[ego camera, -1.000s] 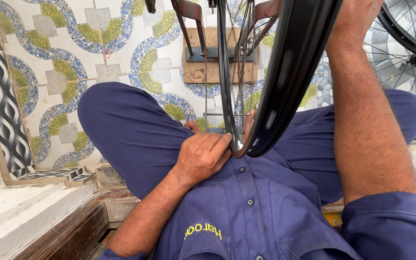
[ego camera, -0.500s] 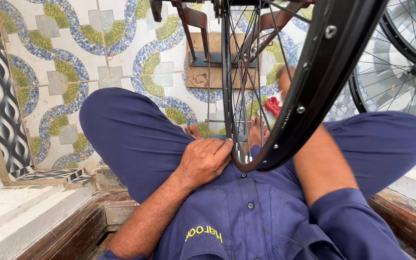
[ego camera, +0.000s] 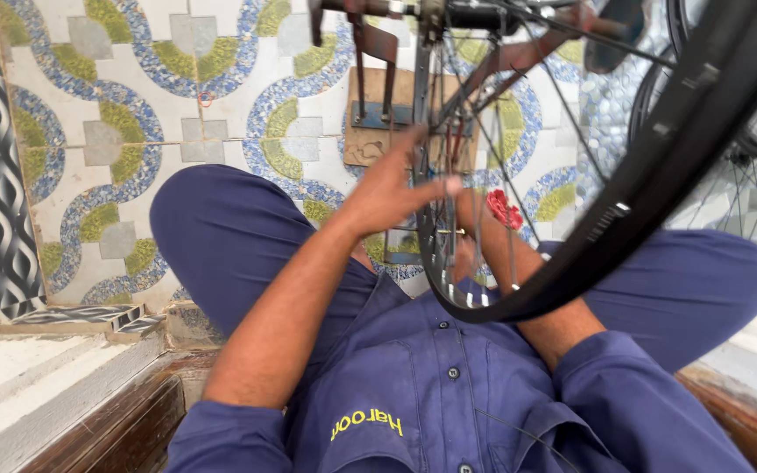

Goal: The person mounts a bicycle wheel onto a truing stand, spins the wheel, and uses a spoke wrench to adjust the tension of the spokes around the hub.

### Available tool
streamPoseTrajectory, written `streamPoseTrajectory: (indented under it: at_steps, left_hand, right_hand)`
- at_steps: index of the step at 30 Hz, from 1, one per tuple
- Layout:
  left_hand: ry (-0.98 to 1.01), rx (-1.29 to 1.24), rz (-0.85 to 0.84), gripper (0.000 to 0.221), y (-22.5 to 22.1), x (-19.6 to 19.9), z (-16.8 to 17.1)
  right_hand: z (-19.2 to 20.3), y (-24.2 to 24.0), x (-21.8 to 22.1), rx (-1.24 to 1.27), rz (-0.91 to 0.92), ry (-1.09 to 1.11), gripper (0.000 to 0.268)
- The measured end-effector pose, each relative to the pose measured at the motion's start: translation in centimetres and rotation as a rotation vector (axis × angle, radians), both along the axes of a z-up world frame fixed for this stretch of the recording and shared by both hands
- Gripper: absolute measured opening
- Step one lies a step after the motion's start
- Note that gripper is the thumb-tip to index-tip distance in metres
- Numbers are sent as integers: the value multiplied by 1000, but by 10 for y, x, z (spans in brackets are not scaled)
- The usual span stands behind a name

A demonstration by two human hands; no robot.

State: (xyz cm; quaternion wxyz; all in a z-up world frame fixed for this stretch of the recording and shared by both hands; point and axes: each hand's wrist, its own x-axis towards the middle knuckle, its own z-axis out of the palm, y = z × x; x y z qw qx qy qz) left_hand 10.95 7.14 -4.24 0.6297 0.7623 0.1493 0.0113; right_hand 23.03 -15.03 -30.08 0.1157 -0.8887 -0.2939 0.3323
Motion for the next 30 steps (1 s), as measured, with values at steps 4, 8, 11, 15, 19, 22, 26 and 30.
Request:
streamPoseTrajectory:
  at_steps: [4, 8, 11, 15, 19, 22, 26, 30]
  left_hand:
    - [46, -296, -100, 120, -1, -8, -18]
    - [48, 131, -128, 111, 3, -16, -13]
    - [-169, 524, -54, 101, 5, -18, -8]
    - [-209, 589, -39, 98, 6, -17, -6]
    - [-170, 603, -57, 96, 4, -15, -10]
    - [-160, 396, -43, 99, 4, -18, -13]
    - [-73, 180, -51, 110, 6, -10, -31]
    - [-86, 130, -89, 111, 7, -6, -36]
  right_hand:
    - [3, 3, 5, -28, 10, 4, 26]
    - [10, 10, 11, -52, 38, 4, 28]
    - [11, 8, 13, -74, 42, 8, 30]
    - [7, 1, 11, -105, 23, 16, 33]
    - [7, -7, 9, -123, 7, 16, 36]
    - [12, 5, 19, -114, 16, -4, 38]
    - [26, 8, 24, -121, 20, -60, 41]
    - [87, 8, 36, -133, -17, -257, 45]
